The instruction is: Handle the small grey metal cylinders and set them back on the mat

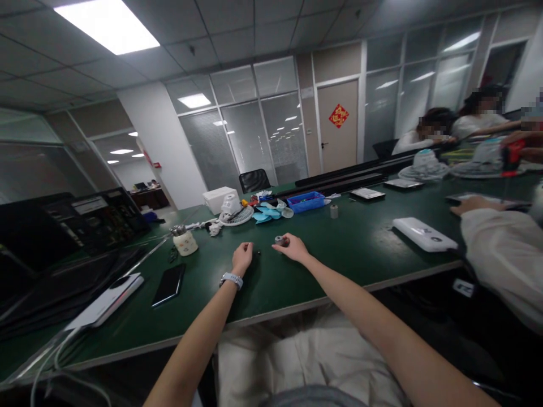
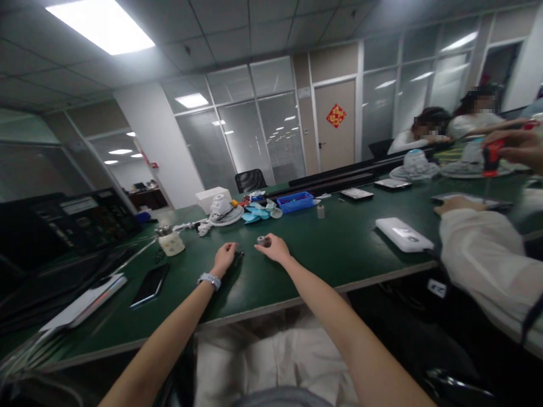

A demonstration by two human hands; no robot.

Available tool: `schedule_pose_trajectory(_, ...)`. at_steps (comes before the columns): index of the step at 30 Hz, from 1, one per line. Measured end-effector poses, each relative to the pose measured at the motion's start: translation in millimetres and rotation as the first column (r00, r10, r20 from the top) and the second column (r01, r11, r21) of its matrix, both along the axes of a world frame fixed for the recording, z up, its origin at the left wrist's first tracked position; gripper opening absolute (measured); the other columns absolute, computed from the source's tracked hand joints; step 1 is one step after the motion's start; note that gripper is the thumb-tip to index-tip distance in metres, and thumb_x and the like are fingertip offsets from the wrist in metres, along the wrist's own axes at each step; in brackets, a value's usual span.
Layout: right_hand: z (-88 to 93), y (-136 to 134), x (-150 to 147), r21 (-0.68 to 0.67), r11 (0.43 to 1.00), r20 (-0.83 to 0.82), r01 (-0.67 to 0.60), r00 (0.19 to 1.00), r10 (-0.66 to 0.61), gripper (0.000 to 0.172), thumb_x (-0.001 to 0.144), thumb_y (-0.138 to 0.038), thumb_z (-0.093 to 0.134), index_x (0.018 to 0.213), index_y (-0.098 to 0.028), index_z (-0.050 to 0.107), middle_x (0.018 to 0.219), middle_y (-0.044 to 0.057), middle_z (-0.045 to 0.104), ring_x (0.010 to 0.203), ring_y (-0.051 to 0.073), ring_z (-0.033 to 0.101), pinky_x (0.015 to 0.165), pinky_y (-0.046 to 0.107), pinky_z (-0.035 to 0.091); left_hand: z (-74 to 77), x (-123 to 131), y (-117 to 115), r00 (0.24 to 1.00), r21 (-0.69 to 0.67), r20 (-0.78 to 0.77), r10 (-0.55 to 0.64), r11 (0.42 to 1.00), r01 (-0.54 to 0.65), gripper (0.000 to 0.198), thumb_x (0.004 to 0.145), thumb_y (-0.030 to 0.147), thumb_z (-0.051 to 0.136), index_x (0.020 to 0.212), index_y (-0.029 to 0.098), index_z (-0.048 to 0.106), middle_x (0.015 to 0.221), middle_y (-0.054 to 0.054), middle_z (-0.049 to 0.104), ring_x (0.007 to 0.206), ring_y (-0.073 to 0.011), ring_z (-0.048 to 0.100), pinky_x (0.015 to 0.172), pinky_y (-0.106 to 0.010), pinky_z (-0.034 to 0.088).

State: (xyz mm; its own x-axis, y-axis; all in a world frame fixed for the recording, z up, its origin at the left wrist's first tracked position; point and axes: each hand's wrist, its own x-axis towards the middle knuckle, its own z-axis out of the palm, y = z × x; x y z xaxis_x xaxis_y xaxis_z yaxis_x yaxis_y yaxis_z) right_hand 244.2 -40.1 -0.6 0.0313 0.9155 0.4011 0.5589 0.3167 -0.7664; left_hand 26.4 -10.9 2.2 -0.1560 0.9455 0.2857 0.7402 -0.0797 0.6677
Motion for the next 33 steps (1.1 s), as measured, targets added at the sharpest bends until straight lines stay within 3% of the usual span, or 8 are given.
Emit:
schedule_pose_trajectory(6, 1.1, 26, 1, -0.097, 0.994, -0.065, -0.044, 0.997, 0.037, 0.044, 0.074, -0.059, 0.063, 0.085, -0.016, 0.066, 0.079, 0.005, 0.068, 0.062, 0.013, 0.061, 0.054, 0.021, 0.042, 3.6, 6, -3, 0.993, -0.056, 0.050, 0.103, 0.993, -0.100, 0.033, 0.087, 0.034, 0.038, 0.100, 0.024, 0.068, 0.097, -0.004, 0.072, 0.092, -0.0223, 0.063, 0.072, -0.029, 0.043)
schedule_pose_trajectory(11, -0.4, 28, 3, -0.129, 0.982, -0.175, -0.137, 0.978, 0.113, 0.042, 0.076, -0.055, 0.064, 0.088, -0.015, 0.067, 0.075, 0.004, 0.068, 0.053, 0.010, 0.057, 0.047, 0.019, 0.041, 0.6, 3, -4, 0.988, 0.023, 0.147, 0.041, 0.999, -0.045, 0.035, 0.084, 0.033, 0.035, 0.094, 0.023, 0.067, 0.085, -0.003, 0.071, 0.081, -0.0190, 0.063, 0.067, -0.027, 0.043)
schedule_pose_trajectory(16, 7.8, 18, 6, -0.157, 0.978, -0.248, -0.133, 0.964, 0.092, 0.041, 0.075, -0.053, 0.066, 0.084, -0.013, 0.067, 0.069, 0.002, 0.065, 0.045, 0.008, 0.051, 0.044, 0.019, 0.039, -1.1, -3, -5, 0.965, 0.107, 0.253, -0.074, 0.993, 0.048, 0.030, 0.076, 0.028, 0.033, 0.067, 0.020, 0.060, 0.072, -0.004, 0.067, 0.068, -0.0170, 0.059, 0.065, -0.027, 0.043)
schedule_pose_trajectory(21, 11.2, 12, 10, -0.194, 0.974, -0.249, -0.119, 0.966, 0.068, 0.047, 0.074, -0.061, 0.061, 0.074, -0.014, 0.066, 0.056, 0.000, 0.059, 0.042, 0.007, 0.048, 0.043, 0.019, 0.035, 3.2, -5, -12, 0.960, 0.105, 0.250, -0.122, 0.990, 0.098, 0.025, 0.069, 0.028, 0.035, 0.053, 0.020, 0.053, 0.065, -0.003, 0.064, 0.067, -0.0171, 0.056, 0.064, -0.026, 0.041)
schedule_pose_trajectory(26, 12.1, 16, 7, -0.230, 0.966, -0.394, -0.118, 0.919, 0.019, 0.052, 0.075, -0.065, 0.056, 0.079, -0.014, 0.067, 0.055, 0.000, 0.058, 0.045, 0.009, 0.049, 0.043, 0.019, 0.033, 9.1, -3, -20, 0.980, 0.070, 0.183, -0.083, 0.995, 0.071, 0.024, 0.066, 0.026, 0.035, 0.050, 0.020, 0.051, 0.059, -0.003, 0.060, 0.063, -0.0163, 0.053, 0.060, -0.025, 0.037)
schedule_pose_trajectory(30, 21.6, 18, 25, -0.064, 0.998, -0.325, 0.021, 0.945, -0.041, 0.049, 0.076, -0.062, 0.056, 0.091, -0.016, 0.068, 0.074, 0.004, 0.066, 0.059, 0.013, 0.057, 0.053, 0.022, 0.041, 9.2, -3, -22, 0.990, 0.067, 0.136, -0.026, 0.998, 0.017, 0.024, 0.070, 0.026, 0.035, 0.052, 0.020, 0.050, 0.054, -0.001, 0.053, 0.059, -0.0155, 0.050, 0.056, -0.024, 0.034)
schedule_pose_trajectory(33, 24.2, 18, 63, 0.099, 0.957, -0.137, 0.272, 0.957, -0.258, 0.046, 0.076, -0.059, 0.058, 0.098, -0.020, 0.068, 0.089, 0.006, 0.067, 0.079, 0.019, 0.060, 0.069, 0.026, 0.045, 8.8, -3, -23, 0.996, 0.062, 0.091, 0.008, 0.998, -0.014, 0.025, 0.072, 0.026, 0.035, 0.053, 0.019, 0.050, 0.054, 0.000, 0.051, 0.059, -0.0151, 0.049, 0.054, -0.024, 0.032)
